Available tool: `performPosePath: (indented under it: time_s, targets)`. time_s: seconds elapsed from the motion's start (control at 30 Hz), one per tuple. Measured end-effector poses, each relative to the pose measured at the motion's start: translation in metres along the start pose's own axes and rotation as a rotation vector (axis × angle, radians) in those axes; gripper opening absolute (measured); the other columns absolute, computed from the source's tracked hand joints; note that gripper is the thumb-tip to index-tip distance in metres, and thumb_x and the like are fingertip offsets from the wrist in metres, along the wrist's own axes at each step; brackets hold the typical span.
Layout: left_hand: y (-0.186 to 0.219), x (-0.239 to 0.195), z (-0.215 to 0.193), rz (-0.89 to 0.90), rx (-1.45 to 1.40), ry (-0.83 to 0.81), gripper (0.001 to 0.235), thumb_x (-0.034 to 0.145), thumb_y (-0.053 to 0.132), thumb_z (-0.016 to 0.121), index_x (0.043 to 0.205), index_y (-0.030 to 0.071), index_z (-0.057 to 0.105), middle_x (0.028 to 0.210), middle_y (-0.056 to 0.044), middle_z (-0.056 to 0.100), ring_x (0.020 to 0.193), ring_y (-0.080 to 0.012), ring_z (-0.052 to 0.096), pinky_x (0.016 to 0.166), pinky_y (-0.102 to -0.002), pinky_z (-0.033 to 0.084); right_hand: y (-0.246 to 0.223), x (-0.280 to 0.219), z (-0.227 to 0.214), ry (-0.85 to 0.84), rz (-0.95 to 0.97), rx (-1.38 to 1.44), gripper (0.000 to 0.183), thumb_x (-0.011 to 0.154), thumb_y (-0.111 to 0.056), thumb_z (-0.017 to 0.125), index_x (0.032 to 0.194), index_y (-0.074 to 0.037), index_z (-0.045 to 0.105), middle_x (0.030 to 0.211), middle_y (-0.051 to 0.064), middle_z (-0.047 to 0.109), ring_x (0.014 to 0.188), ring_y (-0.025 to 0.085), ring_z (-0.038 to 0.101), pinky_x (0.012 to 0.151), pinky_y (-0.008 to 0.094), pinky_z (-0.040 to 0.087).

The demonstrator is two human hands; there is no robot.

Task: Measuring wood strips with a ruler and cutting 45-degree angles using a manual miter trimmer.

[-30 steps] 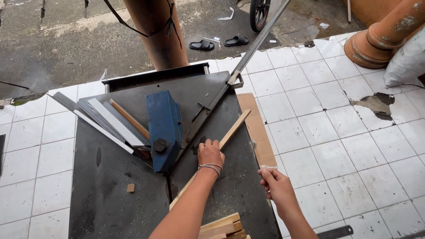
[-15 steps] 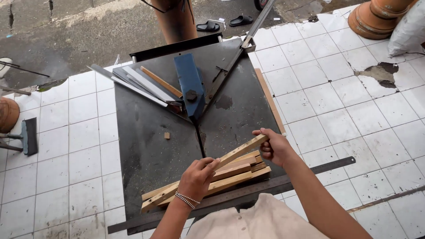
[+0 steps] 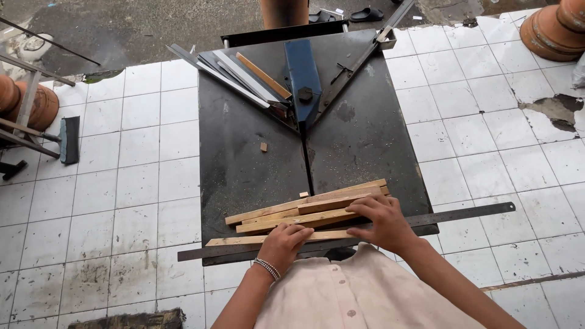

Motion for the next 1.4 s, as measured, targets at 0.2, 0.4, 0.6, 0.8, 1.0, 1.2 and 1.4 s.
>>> performPosePath:
  time_s: [0.2,0.4,0.6,0.8,1.0,1.2,1.4]
  targets:
    - [-0.029,-0.007,0.067,-0.142,0.170,-0.063,0.020,0.084,0.017,0.054,0.103,0.022,0.051,0.091,0.002,0.051,0.085,-0.0190,0.054,0.072,-0.029,0.050,0.008,-0.018,0.042,-0.125,0.056,-0.205,0.028,0.068,-0.030,0.070,0.095,-0.033,0.061,0.088,-0.012,0.061,0.087,0.013,0.050,0.077,0.034,0.040]
    - [-0.053,-0.026,0.071,-0.225,0.412,-0.052,0.022,0.079,0.019,0.056,0.100,0.024,0.051,0.091,0.004,0.048,0.086,-0.0153,0.050,0.073,-0.030,0.044,0.024,-0.023,0.052,-0.028,0.100,-0.150,0.026,0.070,-0.028,0.069,0.093,-0.038,0.063,0.086,-0.012,0.061,0.086,0.011,0.052,0.076,0.031,0.039]
    - [-0.052,-0.047,0.045,-0.363,0.510,0.055,0.023,0.074,0.022,0.065,0.094,0.026,0.054,0.087,0.006,0.048,0.088,-0.0131,0.048,0.076,-0.029,0.042,0.041,-0.027,0.058,0.041,0.134,-0.263,0.023,0.068,-0.036,0.069,0.090,-0.038,0.061,0.087,-0.014,0.057,0.090,0.009,0.050,0.077,0.030,0.036]
    - [-0.035,-0.040,0.033,-0.365,0.444,0.131,0.024,0.073,0.035,0.067,0.093,0.026,0.056,0.087,0.006,0.049,0.092,-0.0151,0.048,0.077,-0.032,0.042,0.036,-0.016,0.036,0.086,0.182,-0.161,0.016,0.073,-0.038,0.066,0.088,-0.034,0.062,0.085,-0.011,0.055,0.090,0.011,0.050,0.079,0.032,0.038]
    - [-0.025,0.005,0.017,-0.378,0.373,0.181,0.025,0.077,0.034,0.064,0.098,0.026,0.055,0.096,0.003,0.048,0.097,-0.0163,0.047,0.084,-0.036,0.038,0.056,0.027,0.013,-0.109,0.380,-0.198,0.020,0.085,-0.028,0.054,0.104,-0.032,0.059,0.108,-0.012,0.056,0.108,0.011,0.048,0.086,0.038,0.039]
    - [-0.016,0.064,0.026,-0.470,0.216,-0.288,0.054,0.082,0.038,0.056,0.128,0.021,0.032,0.129,-0.003,0.038,0.123,-0.0217,0.035,0.102,-0.045,0.025,0.100,0.053,0.010,-0.444,0.411,-0.087,0.039,0.086,-0.003,0.040,0.120,-0.018,0.052,0.117,0.009,0.055,0.106,0.031,0.056,0.083,0.043,0.051]
    - [-0.022,0.067,0.053,-0.418,0.265,-0.279,0.036,0.082,0.040,0.056,0.114,0.027,0.048,0.115,0.005,0.043,0.115,-0.0167,0.038,0.099,-0.041,0.027,0.104,0.057,0.004,-0.549,0.269,-0.238,0.043,0.078,-0.002,0.056,0.119,-0.016,0.051,0.099,0.013,0.059,0.092,0.031,0.062,0.072,0.038,0.058]
Point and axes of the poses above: each hand's wrist, its own x-axis towards the middle knuckle, its own z-axis out of the palm, y = z × x, the point moved 3 cm from there along x, towards the middle knuckle
